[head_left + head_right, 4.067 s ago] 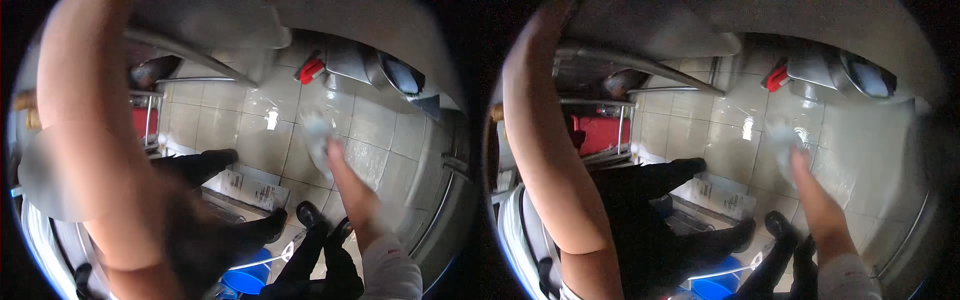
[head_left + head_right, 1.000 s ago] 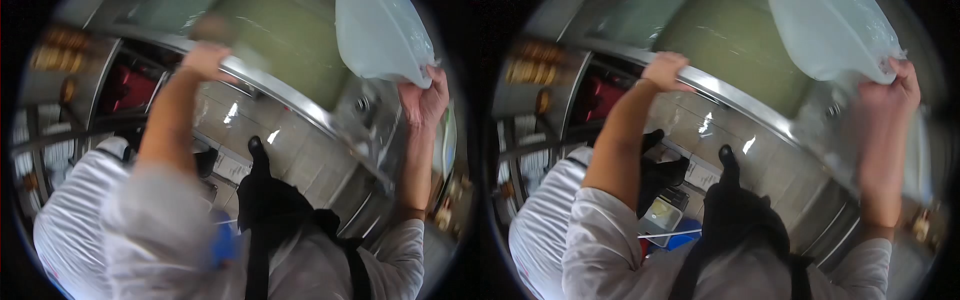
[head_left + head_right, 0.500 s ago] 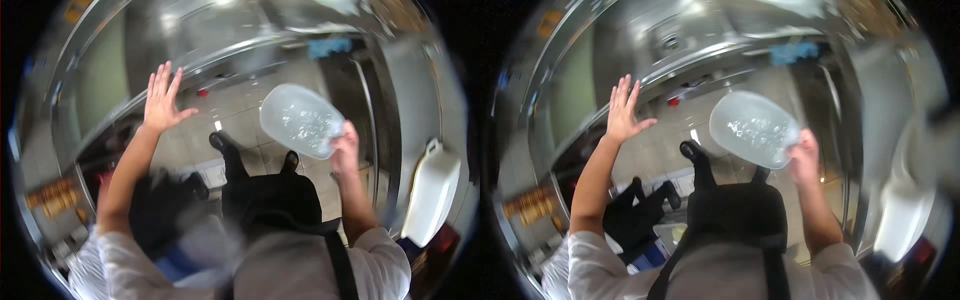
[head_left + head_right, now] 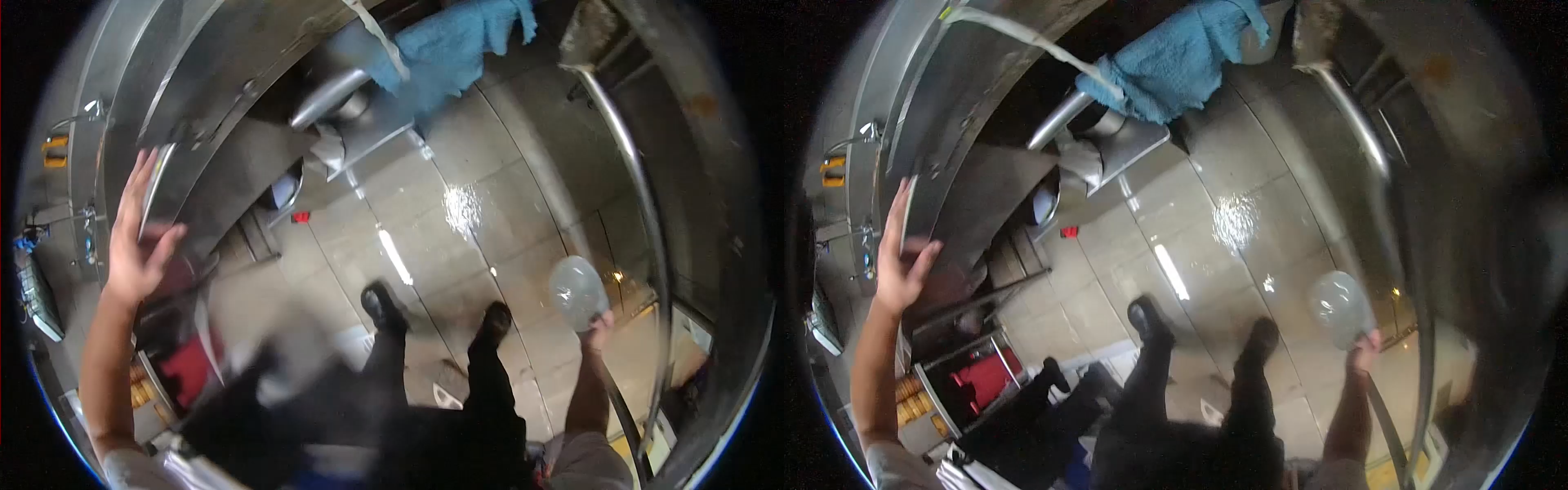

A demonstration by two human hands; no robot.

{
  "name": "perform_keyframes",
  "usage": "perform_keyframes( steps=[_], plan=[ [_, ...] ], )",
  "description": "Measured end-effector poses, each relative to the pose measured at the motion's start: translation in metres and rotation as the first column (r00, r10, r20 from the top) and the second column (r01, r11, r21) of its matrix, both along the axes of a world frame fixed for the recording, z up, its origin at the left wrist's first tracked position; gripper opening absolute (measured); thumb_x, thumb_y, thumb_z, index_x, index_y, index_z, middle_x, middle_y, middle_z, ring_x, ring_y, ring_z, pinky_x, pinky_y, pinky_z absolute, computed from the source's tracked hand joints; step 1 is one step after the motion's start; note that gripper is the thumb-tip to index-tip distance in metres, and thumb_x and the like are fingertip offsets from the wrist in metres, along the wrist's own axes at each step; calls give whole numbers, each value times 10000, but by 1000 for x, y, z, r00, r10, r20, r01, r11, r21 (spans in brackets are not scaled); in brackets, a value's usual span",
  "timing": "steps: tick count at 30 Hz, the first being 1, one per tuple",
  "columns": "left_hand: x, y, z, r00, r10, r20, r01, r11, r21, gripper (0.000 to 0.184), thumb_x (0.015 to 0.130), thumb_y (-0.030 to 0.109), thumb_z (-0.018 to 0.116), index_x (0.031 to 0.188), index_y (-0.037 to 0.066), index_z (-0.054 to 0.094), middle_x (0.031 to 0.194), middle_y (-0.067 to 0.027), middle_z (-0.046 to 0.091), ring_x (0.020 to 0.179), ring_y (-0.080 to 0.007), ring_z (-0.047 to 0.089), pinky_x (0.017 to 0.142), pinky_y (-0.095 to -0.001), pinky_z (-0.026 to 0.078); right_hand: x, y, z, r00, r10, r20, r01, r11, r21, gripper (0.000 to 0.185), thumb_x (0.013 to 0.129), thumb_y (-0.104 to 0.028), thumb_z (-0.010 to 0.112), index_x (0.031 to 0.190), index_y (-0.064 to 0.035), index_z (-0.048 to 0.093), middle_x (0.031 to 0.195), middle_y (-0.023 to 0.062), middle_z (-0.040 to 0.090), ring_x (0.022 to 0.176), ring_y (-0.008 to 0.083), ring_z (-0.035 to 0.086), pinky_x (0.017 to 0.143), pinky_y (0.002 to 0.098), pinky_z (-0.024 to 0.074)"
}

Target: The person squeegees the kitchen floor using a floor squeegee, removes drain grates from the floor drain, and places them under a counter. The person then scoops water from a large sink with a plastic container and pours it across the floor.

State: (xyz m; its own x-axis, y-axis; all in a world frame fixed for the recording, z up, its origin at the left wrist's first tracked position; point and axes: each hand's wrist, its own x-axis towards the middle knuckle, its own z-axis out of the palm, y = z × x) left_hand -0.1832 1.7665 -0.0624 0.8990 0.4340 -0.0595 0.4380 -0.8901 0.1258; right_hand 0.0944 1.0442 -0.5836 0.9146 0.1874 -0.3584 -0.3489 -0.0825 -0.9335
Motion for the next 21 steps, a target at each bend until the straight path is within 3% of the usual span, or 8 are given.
perform_keyframes(
  steps=[2,6,8,11,15,17,18,21],
  plan=[
    [-10,10,-6,998,-43,-53,47,996,79,806,797,70,706,1494,-22,313,1505,-252,378,1401,-373,379,736,-278,587,27,-1,-34,995,-79,54,86,987,-136,73,872,-161,551,930,-119,568,866,7,522,782,132,509,695,272,419],
    [-29,1,4,862,483,-157,-494,869,-40,863,769,171,765,1451,-122,325,1321,-228,544,1236,-265,546,833,-279,518,92,47,-110,992,-92,91,123,880,-458,161,828,-183,601,972,-113,600,914,51,576,844,193,556,747,316,446],
    [-43,4,3,896,440,-61,-444,893,-72,758,786,203,784,1358,-104,392,1077,-105,573,973,-155,559,808,-249,474,132,116,-148,994,21,110,48,807,-589,206,806,-195,626,994,-110,617,939,73,603,875,223,579,773,338,459],
    [-57,10,-15,961,234,149,-226,972,-69,488,843,65,735,1220,2,432,792,26,527,670,-62,506,629,-200,420,183,253,-181,950,280,141,-92,680,-727,275,772,-212,663,1025,-105,641,975,107,644,921,269,614,812,371,478],
    [-96,20,0,951,299,72,-294,953,-77,661,839,61,740,1352,-45,338,891,-14,567,757,-88,542,693,-223,439,168,493,-168,588,789,177,-345,443,-828,368,728,-234,713,1068,-99,674,1023,151,698,983,330,660,864,415,504],
    [-90,18,-3,929,356,97,-352,934,-64,776,830,46,742,1432,-73,267,937,-34,590,786,-101,562,710,-226,445,117,600,-116,500,864,-60,-435,190,-880,498,781,-386,682,1218,-150,650,1188,141,670,1151,317,614,979,524,438],
    [-104,26,-1,939,331,96,-328,944,-44,780,835,43,737,1435,-77,254,959,-43,597,805,-107,568,727,-231,454,90,636,-106,557,830,-14,-412,262,-873,533,785,-438,673,1234,-155,622,1185,132,671,1168,306,605,1032,553,378],
    [-112,31,-1,939,334,82,-331,943,-39,773,844,48,731,1433,-87,250,1019,-62,601,869,-124,573,785,-243,462,53,681,-60,419,907,-38,-449,171,-877,661,763,-471,695,1312,-139,535,1161,129,678,1117,306,628,981,561,394]
  ],
)
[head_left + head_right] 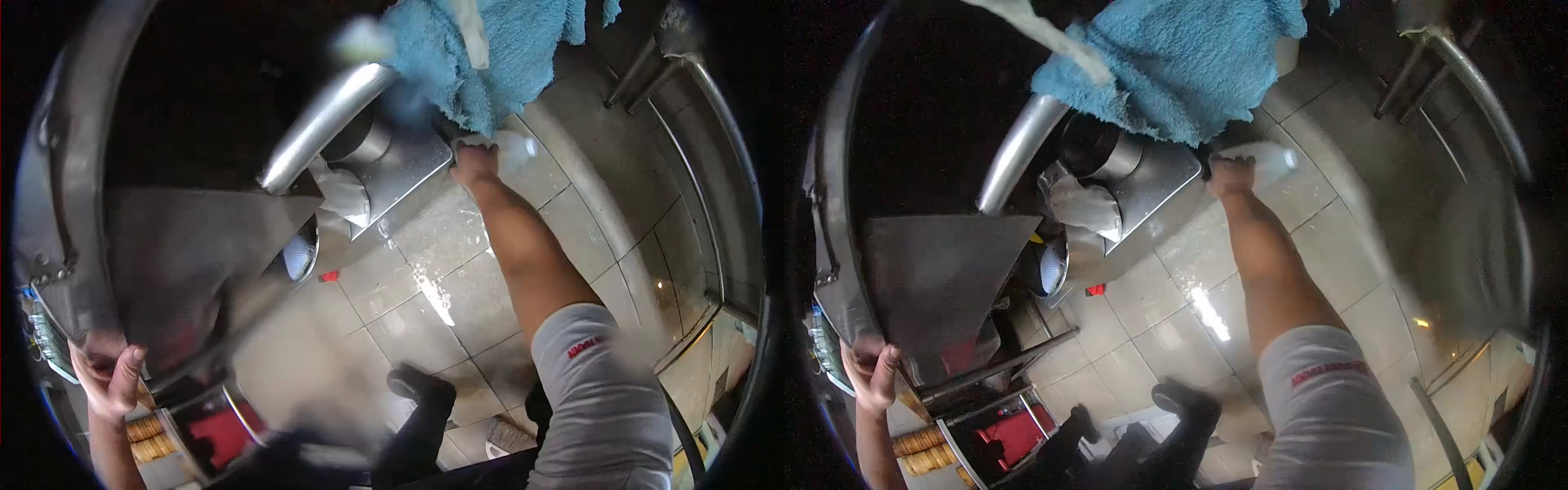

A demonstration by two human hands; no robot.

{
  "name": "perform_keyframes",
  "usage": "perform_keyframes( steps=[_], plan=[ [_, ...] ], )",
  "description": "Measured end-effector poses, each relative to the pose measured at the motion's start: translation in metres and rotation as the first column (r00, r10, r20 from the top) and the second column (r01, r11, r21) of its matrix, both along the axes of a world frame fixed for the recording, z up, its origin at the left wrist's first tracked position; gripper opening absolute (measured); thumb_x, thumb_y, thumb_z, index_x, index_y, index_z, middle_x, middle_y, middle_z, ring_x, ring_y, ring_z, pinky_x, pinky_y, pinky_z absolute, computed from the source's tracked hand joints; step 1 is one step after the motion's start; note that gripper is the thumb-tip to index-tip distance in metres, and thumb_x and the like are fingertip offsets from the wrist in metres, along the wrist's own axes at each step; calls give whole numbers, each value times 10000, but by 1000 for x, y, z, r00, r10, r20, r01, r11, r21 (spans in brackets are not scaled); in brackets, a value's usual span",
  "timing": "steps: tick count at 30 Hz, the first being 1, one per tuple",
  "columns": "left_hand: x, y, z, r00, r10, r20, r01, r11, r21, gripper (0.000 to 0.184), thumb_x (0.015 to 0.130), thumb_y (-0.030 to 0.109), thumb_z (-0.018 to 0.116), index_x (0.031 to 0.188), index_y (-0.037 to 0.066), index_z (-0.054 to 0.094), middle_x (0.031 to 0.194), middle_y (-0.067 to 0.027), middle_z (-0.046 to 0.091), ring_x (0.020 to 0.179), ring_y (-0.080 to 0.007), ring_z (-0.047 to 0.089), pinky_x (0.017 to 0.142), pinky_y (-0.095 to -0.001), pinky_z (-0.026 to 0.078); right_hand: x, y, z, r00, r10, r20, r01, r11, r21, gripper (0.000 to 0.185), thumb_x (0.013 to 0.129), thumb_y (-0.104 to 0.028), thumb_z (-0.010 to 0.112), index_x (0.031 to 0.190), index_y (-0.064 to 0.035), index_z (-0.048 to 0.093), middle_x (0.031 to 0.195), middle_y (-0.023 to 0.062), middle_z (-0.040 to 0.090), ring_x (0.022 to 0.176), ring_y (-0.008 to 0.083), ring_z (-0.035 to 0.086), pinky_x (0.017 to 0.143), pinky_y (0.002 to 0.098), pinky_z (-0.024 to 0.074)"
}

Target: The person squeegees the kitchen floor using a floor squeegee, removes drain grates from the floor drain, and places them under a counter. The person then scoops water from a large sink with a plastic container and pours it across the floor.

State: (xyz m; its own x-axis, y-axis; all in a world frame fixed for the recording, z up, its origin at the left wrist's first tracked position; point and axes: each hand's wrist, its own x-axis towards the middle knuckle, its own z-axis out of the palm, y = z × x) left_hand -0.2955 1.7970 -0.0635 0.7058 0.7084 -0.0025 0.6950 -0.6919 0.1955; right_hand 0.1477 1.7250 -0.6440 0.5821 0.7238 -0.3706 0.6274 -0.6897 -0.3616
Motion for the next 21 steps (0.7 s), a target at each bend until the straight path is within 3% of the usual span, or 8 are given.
perform_keyframes(
  steps=[6,8,10,11,13,14,18,21],
  plan=[
    [85,-24,-11,992,-129,12,130,988,-81,667,794,67,717,1373,-76,419,978,-78,583,875,-154,552,813,-283,423,16,-88,31,972,9,234,-28,997,77,540,809,-444,683,1221,-114,564,1134,120,683,1088,318,630,958,497,404],
    [104,-30,-6,973,-226,-56,227,974,8,699,741,125,738,1357,-70,472,1283,-200,575,1221,-304,531,1060,-397,382,27,-155,30,970,-57,234,62,998,-13,554,817,-442,675,1237,-101,557,1150,152,672,1110,324,621,991,519,387],
    [109,-26,0,915,-393,-96,402,910,103,607,736,123,735,1307,6,565,1405,-217,520,1392,-404,394,1116,-465,349,16,-234,42,934,-222,281,195,973,122,525,829,-433,665,1201,-73,575,1132,197,668,1126,373,610,1008,500,407],
    [102,-20,-2,906,-415,-89,424,893,150,601,735,154,754,1289,8,572,1380,-194,544,1369,-394,425,1099,-478,369,13,-266,73,957,-274,99,273,962,27,520,826,-432,672,1187,-69,577,1118,203,670,1085,406,621,963,474,453],
    [94,-13,-4,894,-443,-64,446,870,209,587,739,214,774,1270,46,590,1359,-177,556,1358,-379,435,1084,-491,386,-5,-336,82,926,-374,54,349,902,255,490,818,-441,692,1097,-56,571,1056,221,674,1039,425,630,873,501,488],
    [89,-13,-5,905,-420,-64,421,869,260,573,753,256,769,1268,73,598,1367,-174,544,1356,-367,434,1088,-488,384,-19,-352,116,907,-418,53,411,905,108,503,811,-420,723,1071,-20,563,969,212,666,928,384,648,837,478,488],
    [67,-25,6,912,-404,75,350,860,371,668,770,404,755,1359,178,537,1451,-136,458,1385,-328,391,1139,-519,306,-73,-388,229,922,-354,-155,387,851,356,381,838,-302,758,855,-74,453,736,35,492,685,179,499,664,347,467],
    [-14,-15,21,941,-264,211,169,909,381,867,723,497,773,1456,180,435,1507,-138,396,1406,-331,362,1163,-541,243,-106,-383,293,783,-194,-590,485,785,385,321,931,-210,674,804,-138,388,740,-36,441,695,87,461,614,248,415]
  ],
)
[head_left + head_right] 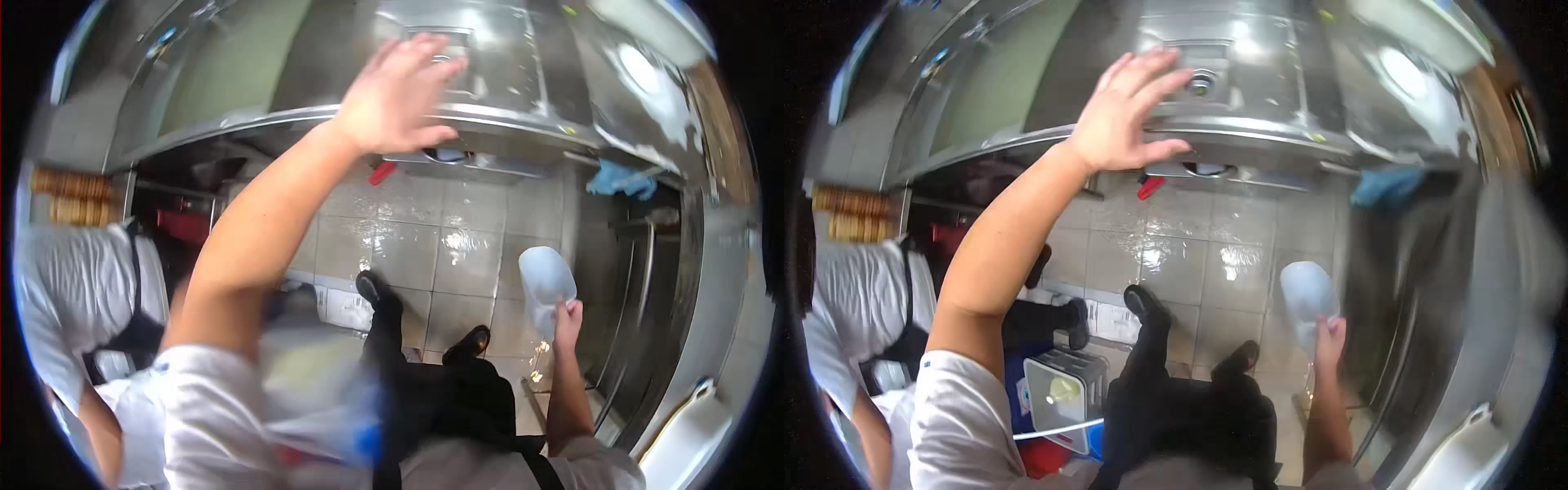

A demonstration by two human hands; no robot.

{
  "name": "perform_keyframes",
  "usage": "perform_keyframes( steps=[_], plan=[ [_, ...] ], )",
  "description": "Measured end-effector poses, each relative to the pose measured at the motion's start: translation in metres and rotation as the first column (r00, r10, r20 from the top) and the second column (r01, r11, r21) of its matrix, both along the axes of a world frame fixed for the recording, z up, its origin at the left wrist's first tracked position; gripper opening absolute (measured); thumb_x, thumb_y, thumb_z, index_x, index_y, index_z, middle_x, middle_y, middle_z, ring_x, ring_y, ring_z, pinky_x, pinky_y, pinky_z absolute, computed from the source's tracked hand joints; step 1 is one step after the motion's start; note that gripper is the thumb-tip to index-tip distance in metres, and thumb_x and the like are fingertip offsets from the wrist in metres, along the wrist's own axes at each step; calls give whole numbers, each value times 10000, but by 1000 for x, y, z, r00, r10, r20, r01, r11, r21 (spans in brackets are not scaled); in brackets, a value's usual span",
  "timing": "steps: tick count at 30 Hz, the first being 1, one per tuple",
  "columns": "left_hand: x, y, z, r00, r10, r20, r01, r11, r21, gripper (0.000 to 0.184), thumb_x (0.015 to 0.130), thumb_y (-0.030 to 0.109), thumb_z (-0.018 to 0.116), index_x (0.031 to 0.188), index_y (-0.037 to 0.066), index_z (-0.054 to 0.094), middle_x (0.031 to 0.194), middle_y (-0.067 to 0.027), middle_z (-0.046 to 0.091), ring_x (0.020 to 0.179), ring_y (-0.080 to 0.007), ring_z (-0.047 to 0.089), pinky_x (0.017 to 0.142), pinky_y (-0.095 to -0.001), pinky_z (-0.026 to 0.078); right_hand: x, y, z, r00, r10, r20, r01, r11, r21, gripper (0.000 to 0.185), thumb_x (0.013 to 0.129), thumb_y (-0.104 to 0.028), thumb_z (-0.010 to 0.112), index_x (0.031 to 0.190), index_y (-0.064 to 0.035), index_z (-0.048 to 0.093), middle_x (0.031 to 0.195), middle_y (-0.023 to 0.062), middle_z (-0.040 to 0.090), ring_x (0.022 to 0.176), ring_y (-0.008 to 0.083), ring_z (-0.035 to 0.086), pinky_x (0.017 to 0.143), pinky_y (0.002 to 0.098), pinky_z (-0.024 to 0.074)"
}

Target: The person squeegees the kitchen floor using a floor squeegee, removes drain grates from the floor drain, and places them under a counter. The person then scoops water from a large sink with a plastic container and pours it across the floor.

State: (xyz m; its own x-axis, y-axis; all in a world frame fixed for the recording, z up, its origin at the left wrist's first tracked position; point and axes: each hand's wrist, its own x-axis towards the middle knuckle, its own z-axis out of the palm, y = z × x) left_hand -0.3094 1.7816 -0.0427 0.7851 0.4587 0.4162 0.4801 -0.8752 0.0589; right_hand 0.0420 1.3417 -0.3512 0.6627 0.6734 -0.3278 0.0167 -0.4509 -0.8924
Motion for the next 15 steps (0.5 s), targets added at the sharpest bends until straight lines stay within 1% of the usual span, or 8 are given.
perform_keyframes(
  steps=[3,5,7,8,10,12,13,15],
  plan=[
    [-143,18,-3,950,311,6,-311,950,27,1035,662,640,762,1493,159,375,1514,-221,332,1412,-404,311,1147,-567,248,-67,50,122,978,85,-190,-72,995,73,273,908,-81,660,839,-124,399,820,-35,447,750,86,437,731,272,404],
    [-242,32,-12,837,545,-43,-541,837,75,1146,622,738,728,1524,167,312,1517,-279,278,1431,-441,248,1148,-569,241,-107,96,162,925,273,-263,-160,910,383,235,887,-138,694,935,-99,467,953,-3,538,884,111,524,840,295,443],
    [-315,47,-17,748,638,-183,-639,767,59,1171,629,759,711,1535,154,281,1531,-270,266,1455,-414,216,1172,-560,193,-163,163,245,818,378,-434,-172,880,442,414,847,-253,755,1126,-61,517,1140,43,574,1083,171,549,954,341,450],
    [-335,54,-12,744,624,-239,-633,773,47,1114,664,732,709,1520,141,312,1515,-252,319,1456,-387,240,1188,-548,159,-197,201,291,825,346,-447,-144,893,427,614,812,-349,789,1258,-38,503,1218,71,572,1142,204,549,968,366,460],
    [-358,60,7,685,545,-484,-652,755,-72,1021,696,664,733,1490,139,364,1486,-224,394,1452,-358,270,1194,-538,149,-243,257,358,815,466,-345,-222,800,558,687,803,-360,802,1312,-27,482,1237,83,570,1155,216,549,982,376,458],
    [-381,86,11,779,370,-506,-513,840,-176,770,702,499,788,1313,117,516,1323,-177,549,1317,-350,448,1141,-494,278,-305,336,398,797,555,-237,-276,684,675,526,929,-169,597,1403,-17,426,1307,114,539,1186,212,534,1009,364,426],
    [-389,99,11,819,246,-518,-452,833,-320,703,688,450,804,1244,103,551,1272,-163,581,1254,-350,506,1107,-473,335,-337,382,410,778,610,-150,-346,615,708,426,935,-146,596,1329,-36,475,1229,98,560,1127,185,546,962,347,438],
    [-400,113,0,882,149,-446,-296,913,-280,619,659,383,818,1162,119,574,1163,-122,623,1153,-331,561,1015,-442,399,-402,474,428,783,621,18,-451,548,704,227,934,-135,630,1129,-82,527,1039,43,568,964,126,547,843,304,443]
  ],
)
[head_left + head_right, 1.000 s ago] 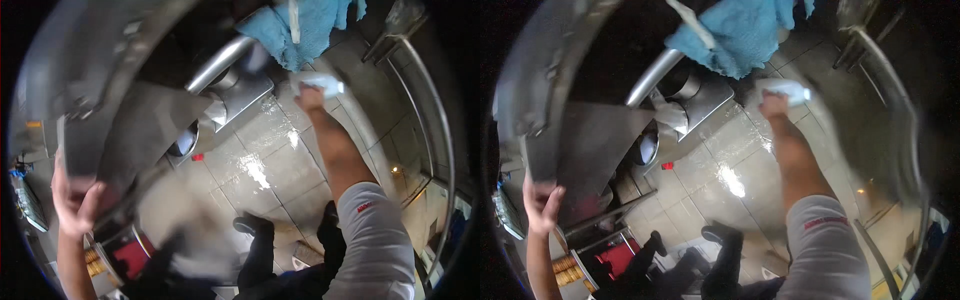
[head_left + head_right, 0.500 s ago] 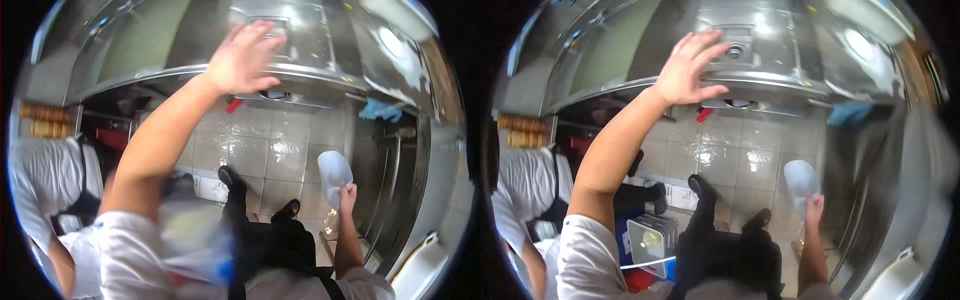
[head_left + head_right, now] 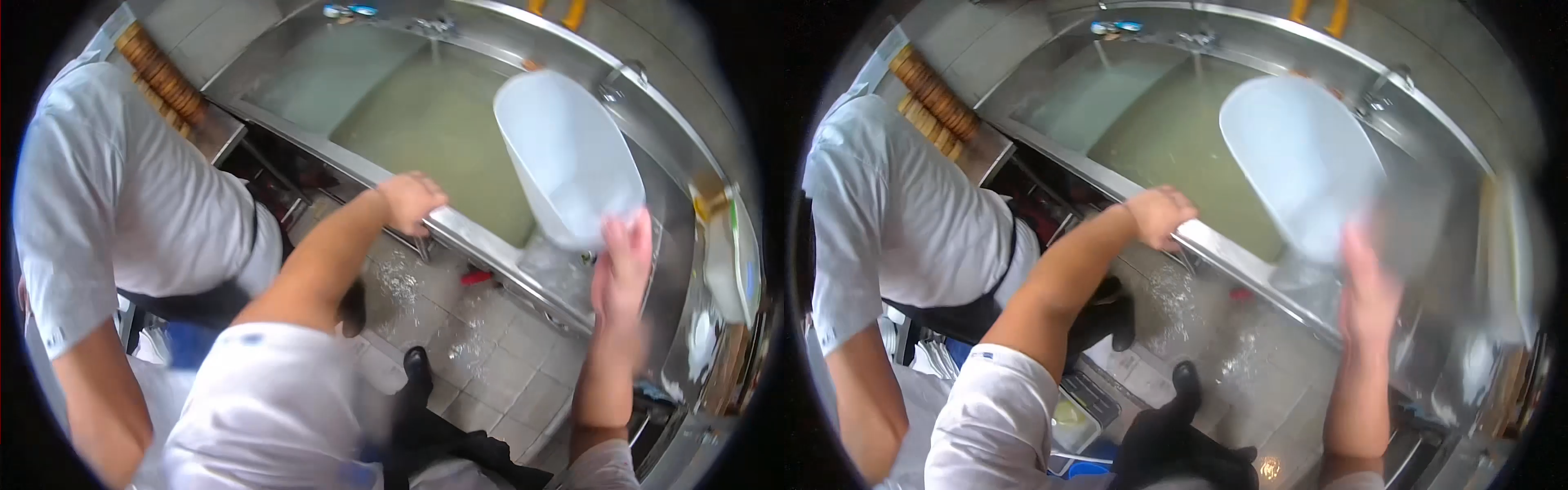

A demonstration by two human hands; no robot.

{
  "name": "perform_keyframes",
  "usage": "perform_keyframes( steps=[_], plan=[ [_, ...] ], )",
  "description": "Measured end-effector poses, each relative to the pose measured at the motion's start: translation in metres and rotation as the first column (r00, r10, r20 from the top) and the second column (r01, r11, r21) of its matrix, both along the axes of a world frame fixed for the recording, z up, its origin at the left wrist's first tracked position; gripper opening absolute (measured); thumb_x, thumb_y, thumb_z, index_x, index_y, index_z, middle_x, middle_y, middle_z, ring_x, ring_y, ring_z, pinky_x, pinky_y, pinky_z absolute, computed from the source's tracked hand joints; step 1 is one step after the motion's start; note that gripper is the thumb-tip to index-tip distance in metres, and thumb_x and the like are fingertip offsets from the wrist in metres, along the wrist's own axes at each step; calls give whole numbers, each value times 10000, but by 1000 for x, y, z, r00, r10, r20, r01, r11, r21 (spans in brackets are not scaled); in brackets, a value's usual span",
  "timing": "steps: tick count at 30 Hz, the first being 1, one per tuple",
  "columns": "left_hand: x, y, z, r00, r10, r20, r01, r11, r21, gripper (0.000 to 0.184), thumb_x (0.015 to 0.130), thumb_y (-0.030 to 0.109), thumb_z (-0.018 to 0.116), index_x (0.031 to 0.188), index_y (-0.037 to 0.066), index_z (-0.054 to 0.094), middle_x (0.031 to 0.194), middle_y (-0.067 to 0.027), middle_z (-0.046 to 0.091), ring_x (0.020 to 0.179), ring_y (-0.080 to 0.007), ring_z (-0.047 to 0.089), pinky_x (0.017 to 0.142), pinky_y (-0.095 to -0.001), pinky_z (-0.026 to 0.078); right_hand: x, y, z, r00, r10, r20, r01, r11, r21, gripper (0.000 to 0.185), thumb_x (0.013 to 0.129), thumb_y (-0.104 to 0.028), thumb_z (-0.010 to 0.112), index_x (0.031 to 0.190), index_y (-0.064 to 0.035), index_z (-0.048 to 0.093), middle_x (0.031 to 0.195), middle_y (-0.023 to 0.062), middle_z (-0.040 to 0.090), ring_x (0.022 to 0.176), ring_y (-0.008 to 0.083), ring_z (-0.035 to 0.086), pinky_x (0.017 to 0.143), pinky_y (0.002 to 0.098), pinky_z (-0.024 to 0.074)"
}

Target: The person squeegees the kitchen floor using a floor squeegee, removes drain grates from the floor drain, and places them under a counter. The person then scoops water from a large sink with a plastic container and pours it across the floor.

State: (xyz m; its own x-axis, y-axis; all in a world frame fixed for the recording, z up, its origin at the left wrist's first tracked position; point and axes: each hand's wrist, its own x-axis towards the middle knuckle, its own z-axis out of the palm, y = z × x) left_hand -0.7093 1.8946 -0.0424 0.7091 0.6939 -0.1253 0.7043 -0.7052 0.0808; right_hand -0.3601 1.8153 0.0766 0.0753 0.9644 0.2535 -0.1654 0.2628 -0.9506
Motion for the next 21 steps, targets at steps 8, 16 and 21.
perform_keyframes(
  steps=[8,16,21],
  plan=[
    [-60,12,15,992,79,101,-69,992,-102,604,624,456,801,1100,144,603,1062,-91,643,1071,-304,597,941,-440,437,-233,230,-20,920,-97,379,-34,945,324,411,847,-296,780,822,-97,422,771,-19,462,723,107,427,622,263,380],
    [-72,26,-4,979,124,160,-81,965,-251,483,635,367,767,1011,123,587,998,-111,645,1015,-320,620,918,-448,480,-404,376,-53,444,-146,884,-379,863,333,302,832,-335,708,994,-104,598,973,90,682,993,288,619,908,428,368],
    [-85,37,1,960,174,219,-100,945,-312,440,614,337,748,979,149,592,893,-63,625,968,-275,618,881,-398,474,-487,469,-95,54,-221,974,-482,848,220,262,857,-183,637,1115,-140,642,1025,68,696,1048,269,629,930,408,358]
  ],
)
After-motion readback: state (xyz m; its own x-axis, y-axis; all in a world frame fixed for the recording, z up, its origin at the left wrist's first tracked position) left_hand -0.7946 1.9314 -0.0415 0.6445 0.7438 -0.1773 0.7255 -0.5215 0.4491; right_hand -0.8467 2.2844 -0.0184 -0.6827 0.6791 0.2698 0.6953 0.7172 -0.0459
